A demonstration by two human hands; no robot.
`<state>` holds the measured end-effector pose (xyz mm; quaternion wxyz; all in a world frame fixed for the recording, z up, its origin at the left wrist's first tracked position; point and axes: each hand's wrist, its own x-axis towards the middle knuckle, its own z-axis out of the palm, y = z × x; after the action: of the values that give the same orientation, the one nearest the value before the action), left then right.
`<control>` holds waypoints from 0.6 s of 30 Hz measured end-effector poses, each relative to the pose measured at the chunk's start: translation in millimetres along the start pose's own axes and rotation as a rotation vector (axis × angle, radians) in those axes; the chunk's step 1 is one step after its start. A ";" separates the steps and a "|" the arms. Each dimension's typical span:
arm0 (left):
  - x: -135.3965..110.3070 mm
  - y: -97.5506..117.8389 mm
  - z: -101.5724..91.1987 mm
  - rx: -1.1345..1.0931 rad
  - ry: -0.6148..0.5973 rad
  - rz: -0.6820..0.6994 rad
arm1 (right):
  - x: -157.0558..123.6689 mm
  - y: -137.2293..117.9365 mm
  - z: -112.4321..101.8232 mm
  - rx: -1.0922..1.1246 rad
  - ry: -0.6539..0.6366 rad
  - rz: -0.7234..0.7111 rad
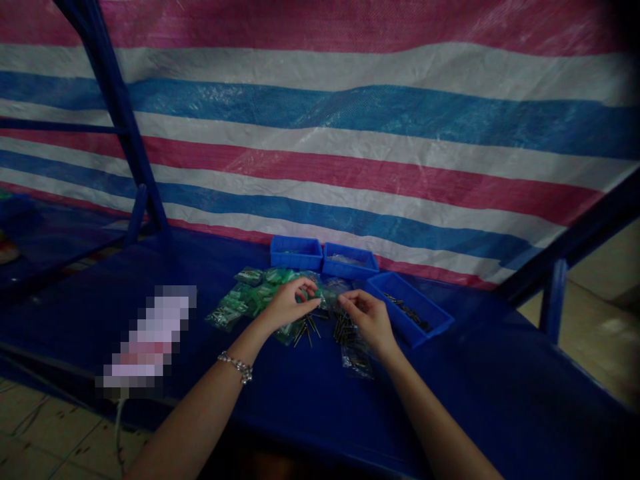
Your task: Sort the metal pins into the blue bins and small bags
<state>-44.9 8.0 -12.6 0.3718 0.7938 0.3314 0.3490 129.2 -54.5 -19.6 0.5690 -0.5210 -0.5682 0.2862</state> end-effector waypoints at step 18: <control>-4.2 8.4 0.3 0.006 -0.227 0.000 | -6.5 -5.9 11.5 0.175 -0.237 0.149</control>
<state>-44.6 0.4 -7.1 0.4044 0.8295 0.2880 0.2558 115.5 -59.2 -18.6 0.5185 -0.4727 -0.5639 0.4356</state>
